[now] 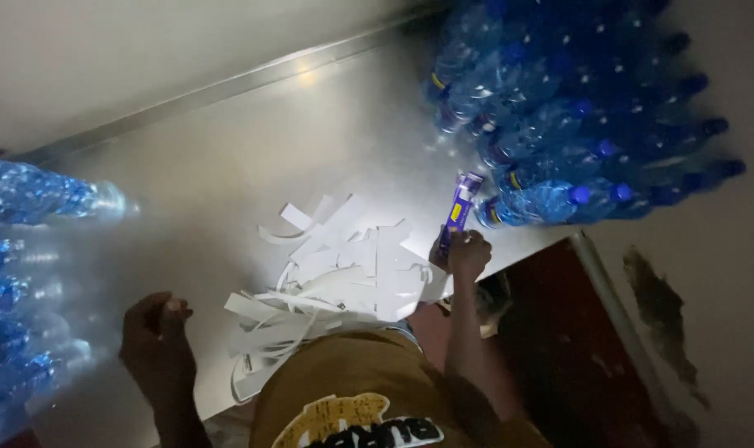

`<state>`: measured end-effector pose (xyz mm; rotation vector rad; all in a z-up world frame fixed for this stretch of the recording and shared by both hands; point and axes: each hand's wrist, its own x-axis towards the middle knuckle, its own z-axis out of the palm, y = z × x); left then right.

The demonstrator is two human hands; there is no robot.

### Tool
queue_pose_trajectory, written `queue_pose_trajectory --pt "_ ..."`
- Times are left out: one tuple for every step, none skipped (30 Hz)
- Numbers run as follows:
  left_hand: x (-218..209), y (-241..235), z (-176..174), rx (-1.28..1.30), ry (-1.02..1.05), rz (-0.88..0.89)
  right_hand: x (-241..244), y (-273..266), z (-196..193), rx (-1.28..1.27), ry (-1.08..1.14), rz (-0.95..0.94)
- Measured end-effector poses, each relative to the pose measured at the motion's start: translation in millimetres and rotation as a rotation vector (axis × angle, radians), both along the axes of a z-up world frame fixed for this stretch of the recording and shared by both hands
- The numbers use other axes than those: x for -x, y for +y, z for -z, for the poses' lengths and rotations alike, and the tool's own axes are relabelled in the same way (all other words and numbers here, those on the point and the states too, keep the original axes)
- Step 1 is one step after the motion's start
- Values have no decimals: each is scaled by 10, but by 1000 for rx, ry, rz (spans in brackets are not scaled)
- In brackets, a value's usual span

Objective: Manually applying wrap-around labels to plastic water bottles at a production station.

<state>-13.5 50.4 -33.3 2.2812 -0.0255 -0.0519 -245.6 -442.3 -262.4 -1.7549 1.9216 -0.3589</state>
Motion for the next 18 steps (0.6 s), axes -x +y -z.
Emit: queue_pose_trajectory --pt "-9 57 65 1 -34 33 -109 161 -133 -25 109 -32" --pt "-12 111 142 1 -67 67 -213 314 -255 -50 218 -66" --pt "35 130 40 -19 -50 72 -166 338 -238 -72 234 -63" --pt "80 141 -67 39 -87 133 -118 357 -223 -63 196 -73" --pt "3 9 -112 126 -153 190 -257 167 -231 -23 133 -82" --pt "-9 13 -110 134 -164 193 -256 126 -205 -14 122 -79" --pt "2 22 -104 142 -93 112 -246 80 -188 -112 114 -42" --pt "9 37 -95 151 -20 32 -239 40 -169 -209 106 -5" --pt "14 40 -44 152 -19 25 -155 -3 -43 -207 109 -11" --pt "15 44 9 179 3 0 -75 -45 85 -111 34 -57" --pt "-4 57 51 205 16 -29 -60 -86 230 -17 -48 -107" --pt "10 47 69 204 10 -40 17 -137 326 -18 -52 -119" --pt "16 60 72 169 -32 31 88 -153 434 143 -126 -175" --pt "22 72 77 132 -72 102 157 -171 545 304 -201 -230" --pt "25 44 67 126 -78 90 132 -137 465 297 -209 -242" --pt "30 13 58 208 23 55 112 -108 385 432 -187 -252" --pt "33 -33 41 293 123 22 102 -95 291 568 -166 -260" --pt "25 -66 31 289 116 12 75 -111 203 564 -176 -269"
